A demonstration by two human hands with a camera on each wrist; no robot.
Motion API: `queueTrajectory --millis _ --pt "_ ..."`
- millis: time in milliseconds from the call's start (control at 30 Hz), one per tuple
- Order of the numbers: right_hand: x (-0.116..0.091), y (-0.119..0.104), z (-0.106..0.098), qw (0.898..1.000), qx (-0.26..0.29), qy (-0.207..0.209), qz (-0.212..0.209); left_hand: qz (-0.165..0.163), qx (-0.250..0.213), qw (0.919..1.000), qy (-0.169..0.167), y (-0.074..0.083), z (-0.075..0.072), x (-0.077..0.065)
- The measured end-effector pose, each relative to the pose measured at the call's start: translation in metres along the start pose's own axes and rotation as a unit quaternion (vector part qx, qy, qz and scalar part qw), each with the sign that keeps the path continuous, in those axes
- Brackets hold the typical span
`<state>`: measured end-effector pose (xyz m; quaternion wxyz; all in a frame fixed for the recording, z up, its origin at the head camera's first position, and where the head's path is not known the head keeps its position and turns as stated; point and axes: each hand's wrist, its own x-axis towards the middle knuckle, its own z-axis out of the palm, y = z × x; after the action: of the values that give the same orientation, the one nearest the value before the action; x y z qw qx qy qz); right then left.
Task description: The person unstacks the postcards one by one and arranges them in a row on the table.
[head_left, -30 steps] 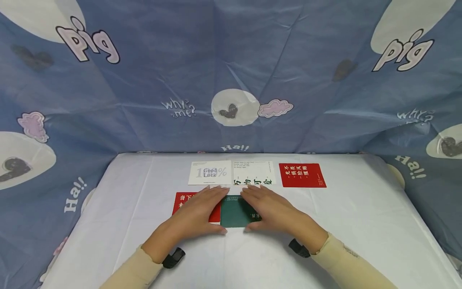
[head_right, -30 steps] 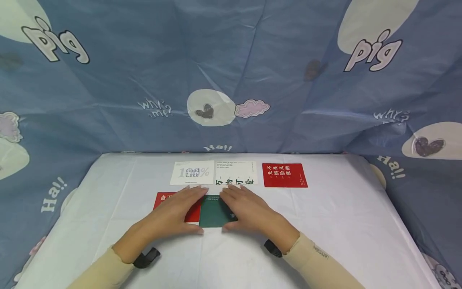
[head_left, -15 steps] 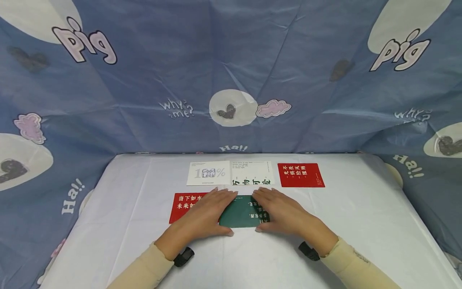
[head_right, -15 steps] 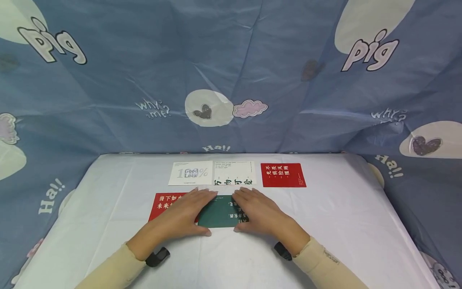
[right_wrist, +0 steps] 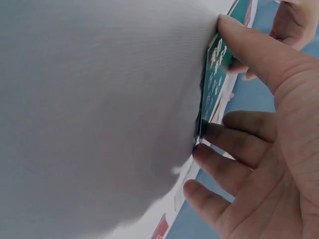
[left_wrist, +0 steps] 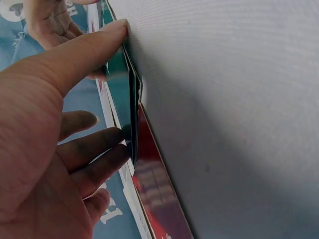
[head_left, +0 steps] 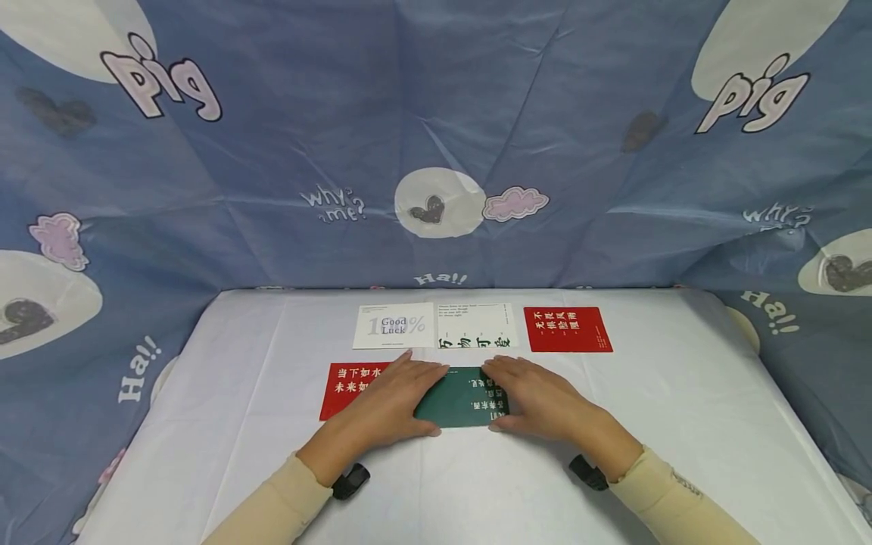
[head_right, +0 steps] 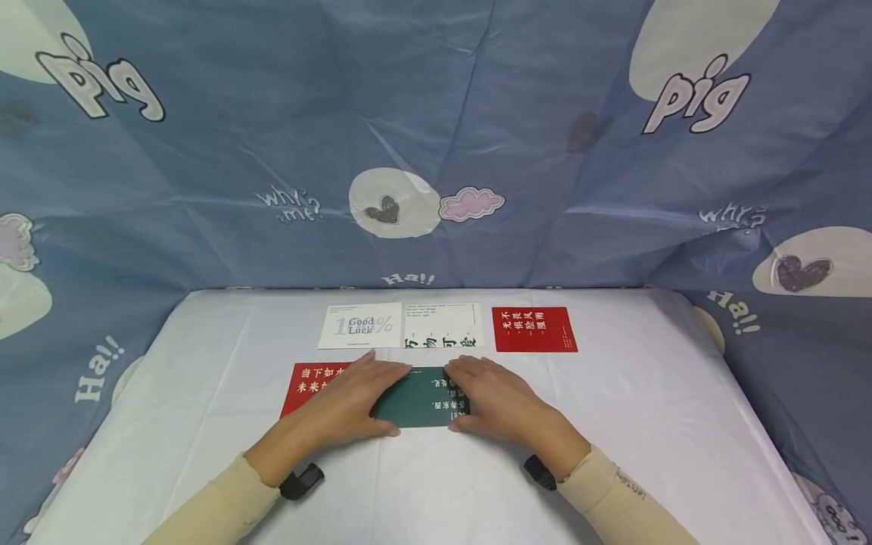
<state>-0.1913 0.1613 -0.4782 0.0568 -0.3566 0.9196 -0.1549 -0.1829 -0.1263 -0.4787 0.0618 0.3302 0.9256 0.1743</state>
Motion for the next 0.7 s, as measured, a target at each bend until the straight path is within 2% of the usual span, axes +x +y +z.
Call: queueTrajectory --millis 700 --pt "-0.0077 0.0055 0.0016 1.0 -0.009 0.021 -0.008 0.008 0.007 0.9999 0.001 0.0051 -0.0002 0.0055"
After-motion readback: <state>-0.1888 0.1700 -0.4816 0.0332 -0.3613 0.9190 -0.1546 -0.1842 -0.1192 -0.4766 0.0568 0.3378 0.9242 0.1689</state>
